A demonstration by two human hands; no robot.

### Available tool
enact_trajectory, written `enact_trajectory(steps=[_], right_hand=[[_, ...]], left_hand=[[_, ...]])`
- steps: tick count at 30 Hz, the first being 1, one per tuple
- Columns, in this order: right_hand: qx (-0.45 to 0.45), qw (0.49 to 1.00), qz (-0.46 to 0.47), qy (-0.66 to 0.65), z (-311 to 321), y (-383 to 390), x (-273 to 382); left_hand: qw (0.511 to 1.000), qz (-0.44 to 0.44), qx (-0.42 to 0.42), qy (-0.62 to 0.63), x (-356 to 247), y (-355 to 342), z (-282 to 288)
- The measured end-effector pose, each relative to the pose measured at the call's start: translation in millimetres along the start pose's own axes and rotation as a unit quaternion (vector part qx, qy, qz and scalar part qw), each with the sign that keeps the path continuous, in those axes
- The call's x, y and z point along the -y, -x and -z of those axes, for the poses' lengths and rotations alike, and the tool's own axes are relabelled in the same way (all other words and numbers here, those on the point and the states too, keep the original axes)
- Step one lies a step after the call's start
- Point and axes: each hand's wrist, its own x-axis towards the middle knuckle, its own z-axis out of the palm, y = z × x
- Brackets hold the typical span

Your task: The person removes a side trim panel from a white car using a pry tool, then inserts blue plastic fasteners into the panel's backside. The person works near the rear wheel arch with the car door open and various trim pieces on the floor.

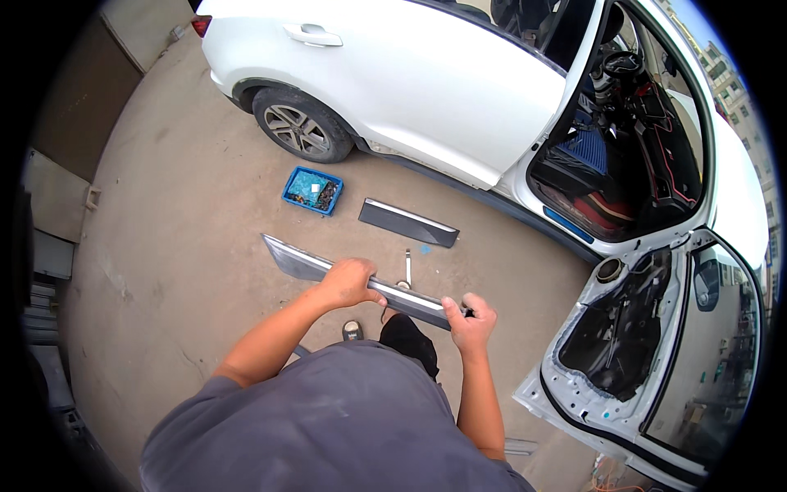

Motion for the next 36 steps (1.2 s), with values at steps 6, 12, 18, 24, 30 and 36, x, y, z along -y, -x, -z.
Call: enact_trajectory(steps=[6, 12, 18, 24, 30, 36], right_hand=[[0.061, 0.995, 0.079, -0.028, -3, -79, -11], [0.093, 0.981, 0.165, -0.033, 16, -143, -15], [0.035, 0.986, 0.156, -0.054, 30, -168, -28], [-0.11, 0.99, 0.007, -0.085, -17, -171, -84], [-0.266, 0.893, -0.337, -0.139, -130, -142, -147], [-0.356, 0.65, -0.506, -0.442, -263, -123, -197]], left_hand=[[0.995, 0.002, -0.085, 0.046, 7, -43, 0], [0.995, -0.008, -0.099, 0.01, 19, -67, 42], [0.998, -0.014, 0.037, -0.047, 93, -100, 77], [0.992, -0.079, 0.039, -0.086, 148, -148, 44], [0.977, -0.092, -0.076, -0.177, 182, -180, 33], [0.964, -0.121, -0.045, -0.231, 278, -237, -4]])
